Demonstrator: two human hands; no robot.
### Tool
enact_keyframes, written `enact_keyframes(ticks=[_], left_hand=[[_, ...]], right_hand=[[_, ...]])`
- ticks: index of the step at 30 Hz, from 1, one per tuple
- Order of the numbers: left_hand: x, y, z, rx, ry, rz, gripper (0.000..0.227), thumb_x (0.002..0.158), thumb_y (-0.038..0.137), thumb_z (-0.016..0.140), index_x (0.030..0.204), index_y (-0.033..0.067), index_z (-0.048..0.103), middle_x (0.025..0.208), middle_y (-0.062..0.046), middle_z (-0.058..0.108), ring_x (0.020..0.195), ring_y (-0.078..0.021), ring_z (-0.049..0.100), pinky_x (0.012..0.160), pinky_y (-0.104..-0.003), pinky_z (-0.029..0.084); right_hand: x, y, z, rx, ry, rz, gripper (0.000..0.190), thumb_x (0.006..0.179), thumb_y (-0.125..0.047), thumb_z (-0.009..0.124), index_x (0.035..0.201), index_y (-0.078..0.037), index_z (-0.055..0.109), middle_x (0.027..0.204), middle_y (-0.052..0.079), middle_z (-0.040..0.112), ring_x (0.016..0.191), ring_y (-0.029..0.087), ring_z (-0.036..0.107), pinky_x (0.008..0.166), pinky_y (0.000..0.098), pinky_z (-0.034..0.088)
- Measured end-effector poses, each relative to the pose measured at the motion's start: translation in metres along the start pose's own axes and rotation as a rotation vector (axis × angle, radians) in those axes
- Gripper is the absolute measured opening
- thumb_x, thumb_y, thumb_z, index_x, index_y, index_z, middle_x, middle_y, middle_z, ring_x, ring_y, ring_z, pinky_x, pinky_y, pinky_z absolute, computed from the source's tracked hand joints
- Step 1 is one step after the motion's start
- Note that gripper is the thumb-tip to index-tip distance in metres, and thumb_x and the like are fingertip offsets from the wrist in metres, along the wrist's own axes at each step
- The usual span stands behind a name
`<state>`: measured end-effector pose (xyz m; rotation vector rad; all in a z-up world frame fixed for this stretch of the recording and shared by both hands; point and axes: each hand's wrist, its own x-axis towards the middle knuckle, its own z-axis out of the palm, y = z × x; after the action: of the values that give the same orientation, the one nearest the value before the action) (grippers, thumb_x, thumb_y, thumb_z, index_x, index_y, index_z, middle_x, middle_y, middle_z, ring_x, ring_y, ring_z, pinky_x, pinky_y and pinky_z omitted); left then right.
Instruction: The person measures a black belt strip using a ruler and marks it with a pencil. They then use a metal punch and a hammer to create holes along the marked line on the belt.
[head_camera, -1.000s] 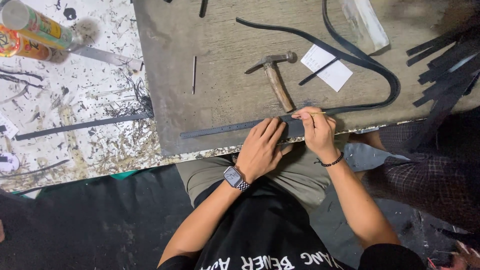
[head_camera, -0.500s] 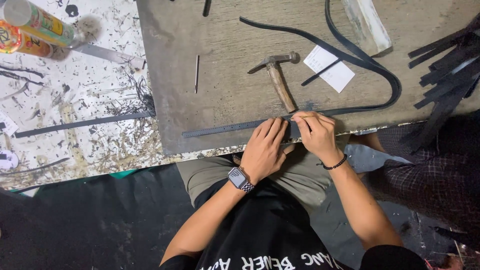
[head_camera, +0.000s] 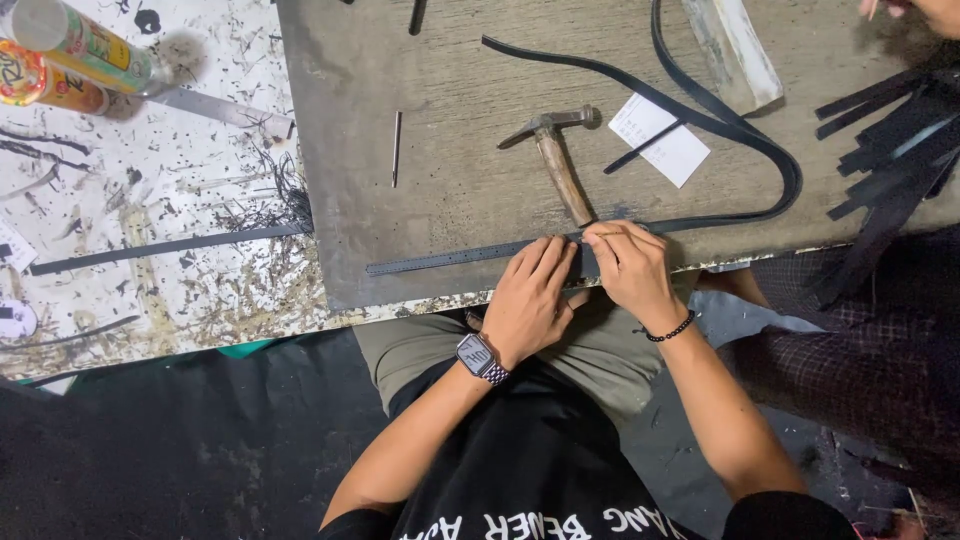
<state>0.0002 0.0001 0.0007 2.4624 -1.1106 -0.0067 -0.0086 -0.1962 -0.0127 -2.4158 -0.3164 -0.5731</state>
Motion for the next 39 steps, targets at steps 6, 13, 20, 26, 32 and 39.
enact_keyframes(ticks=[6, 13, 20, 26, 32, 39], left_hand=[[-0.001, 0.0, -0.002, -0.032, -0.001, -0.008, 0.073, 0.081, 0.029, 0.064, 0.146, -0.0026, 0.051, 0.144, -0.021, 0.051, 0.139, -0.0338, 0.047, 0.117, -0.043, 0.037], [-0.004, -0.02, 0.006, -0.232, 0.009, -0.008, 0.067, 0.086, 0.03, 0.068, 0.141, -0.0074, 0.055, 0.142, -0.025, 0.054, 0.138, -0.0374, 0.049, 0.119, -0.045, 0.037], [-0.012, -0.041, -0.005, -0.215, 0.11, 0.149, 0.056, 0.083, 0.013, 0.062, 0.134, -0.0113, 0.058, 0.128, -0.025, 0.059, 0.13, -0.04, 0.052, 0.12, -0.045, 0.038], [-0.012, -0.038, -0.001, -0.252, 0.134, 0.124, 0.063, 0.08, 0.013, 0.064, 0.138, -0.0101, 0.055, 0.131, -0.025, 0.057, 0.132, -0.0407, 0.05, 0.118, -0.047, 0.04], [-0.01, -0.033, -0.009, -0.226, 0.117, 0.111, 0.064, 0.081, 0.015, 0.065, 0.139, -0.0108, 0.054, 0.131, -0.025, 0.056, 0.131, -0.0409, 0.05, 0.117, -0.046, 0.041], [-0.012, -0.035, -0.004, -0.196, 0.083, 0.097, 0.066, 0.08, 0.018, 0.067, 0.139, -0.0101, 0.056, 0.131, -0.024, 0.057, 0.133, -0.0385, 0.05, 0.12, -0.044, 0.037]], right_hand=[[0.004, -0.016, -0.006, -0.016, 0.055, 0.089, 0.013, 0.107, -0.01, 0.064, 0.1, -0.004, 0.073, 0.089, 0.009, 0.077, 0.081, 0.037, 0.073, 0.064, 0.044, 0.057], [0.004, -0.019, 0.0, 0.077, 0.052, 0.166, 0.017, 0.109, -0.012, 0.057, 0.101, -0.006, 0.071, 0.087, 0.006, 0.079, 0.082, 0.035, 0.074, 0.066, 0.0431, 0.057], [0.003, -0.019, 0.003, 0.037, 0.026, 0.135, 0.014, 0.108, -0.013, 0.06, 0.101, -0.01, 0.072, 0.088, 0.003, 0.08, 0.082, 0.034, 0.074, 0.067, 0.0415, 0.058], [0.006, -0.022, 0.002, -0.013, 0.011, 0.09, 0.013, 0.106, -0.013, 0.064, 0.1, -0.009, 0.073, 0.088, 0.004, 0.079, 0.081, 0.034, 0.074, 0.066, 0.0408, 0.058], [0.006, -0.023, 0.006, -0.052, 0.012, 0.046, 0.013, 0.105, -0.011, 0.067, 0.094, -0.006, 0.073, 0.091, 0.005, 0.079, 0.082, 0.033, 0.074, 0.065, 0.0404, 0.058], [0.003, -0.02, 0.012, -0.115, -0.01, 0.012, 0.013, 0.103, -0.014, 0.069, 0.093, -0.008, 0.074, 0.092, 0.003, 0.078, 0.083, 0.03, 0.074, 0.062, 0.0381, 0.057]])
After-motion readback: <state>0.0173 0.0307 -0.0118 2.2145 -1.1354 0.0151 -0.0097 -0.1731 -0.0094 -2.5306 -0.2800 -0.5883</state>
